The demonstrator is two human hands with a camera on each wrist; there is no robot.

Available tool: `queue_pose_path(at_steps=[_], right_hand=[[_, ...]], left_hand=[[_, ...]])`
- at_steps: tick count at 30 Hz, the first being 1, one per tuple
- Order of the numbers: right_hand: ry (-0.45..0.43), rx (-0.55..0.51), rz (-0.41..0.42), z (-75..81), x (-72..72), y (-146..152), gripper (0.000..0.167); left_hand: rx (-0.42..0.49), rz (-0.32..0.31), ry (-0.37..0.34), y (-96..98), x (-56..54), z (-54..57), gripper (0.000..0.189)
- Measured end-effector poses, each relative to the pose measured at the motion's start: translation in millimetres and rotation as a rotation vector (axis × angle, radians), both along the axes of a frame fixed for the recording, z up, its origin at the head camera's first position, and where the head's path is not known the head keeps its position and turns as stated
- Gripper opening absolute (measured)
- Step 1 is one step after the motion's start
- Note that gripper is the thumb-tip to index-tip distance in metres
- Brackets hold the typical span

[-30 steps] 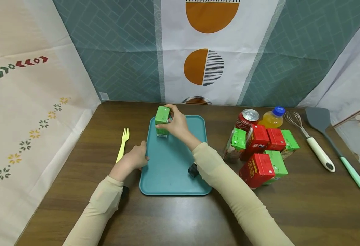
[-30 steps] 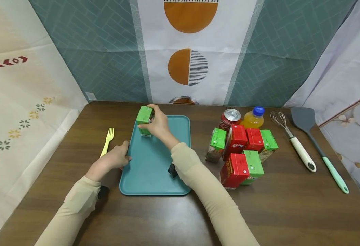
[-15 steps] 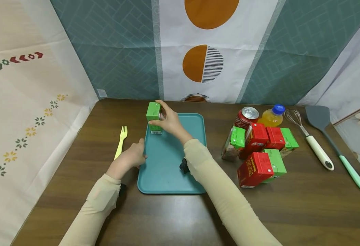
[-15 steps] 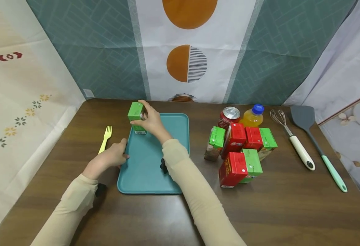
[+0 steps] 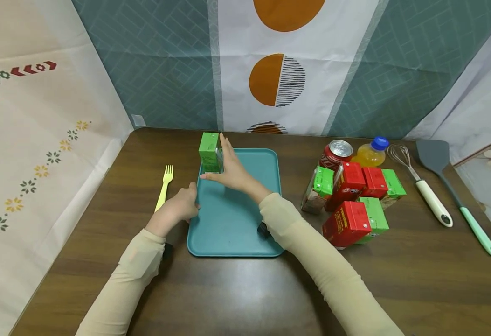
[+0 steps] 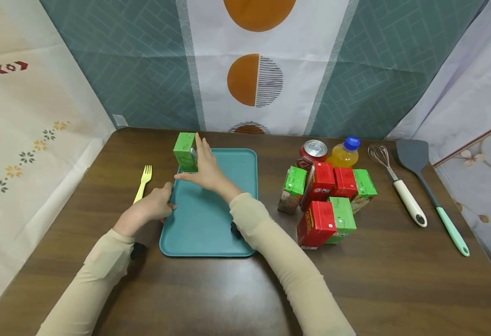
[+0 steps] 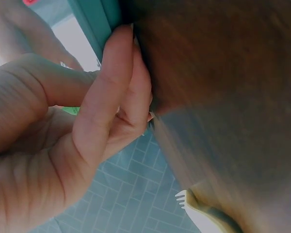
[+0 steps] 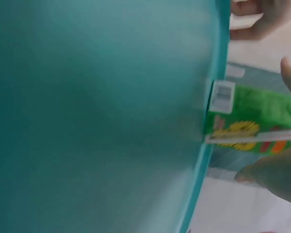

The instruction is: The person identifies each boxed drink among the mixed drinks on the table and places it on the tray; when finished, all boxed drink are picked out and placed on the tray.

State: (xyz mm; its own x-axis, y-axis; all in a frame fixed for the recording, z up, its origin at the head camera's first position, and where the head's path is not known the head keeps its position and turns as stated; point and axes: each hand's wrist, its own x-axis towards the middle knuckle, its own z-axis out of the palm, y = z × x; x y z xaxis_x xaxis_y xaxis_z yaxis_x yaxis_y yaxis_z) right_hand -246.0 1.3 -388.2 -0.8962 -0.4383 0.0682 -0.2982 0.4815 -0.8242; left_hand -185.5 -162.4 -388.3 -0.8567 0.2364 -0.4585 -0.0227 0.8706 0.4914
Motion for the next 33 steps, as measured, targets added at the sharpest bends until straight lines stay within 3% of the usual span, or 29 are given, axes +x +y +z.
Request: queue_pose_path(at_steps=[6, 11, 16, 20, 25, 29, 33], right_hand=[[0.042, 0.005, 0.003, 17.7, 25.1, 3, 0.105], [0.095, 0.057, 0.071, 42.8, 55.2, 12, 0.099], [0.169, 0.039, 0.135, 60.0, 88.5, 33, 0.092], [0.246, 0.028, 0.153, 63.4, 118.8, 66, 0.088], [0.332, 0.027, 0.135, 66.3, 154.2, 107, 0.084], [0.385, 0.039, 0.116, 67.7, 173.5, 138, 0.081], [0.511, 0.041, 0.081, 62.3, 186.7, 166, 0.069]], left_hand=[[-0.011, 0.008, -0.008, -3.1, -2.5, 3.3, 0.072], [-0.019, 0.001, 0.005, -7.7, -1.2, 3.7, 0.071], [0.000, 0.000, 0.029, -7.5, -0.9, 2.1, 0.064], [0.045, 0.006, 0.014, -3.5, -0.4, 0.5, 0.061], [0.039, 0.010, 0.009, -2.9, 1.9, 1.1, 0.058], [0.035, 0.021, 0.003, -3.5, 2.5, 1.5, 0.060], [0.039, 0.022, -0.007, -3.3, 2.7, 1.0, 0.062]])
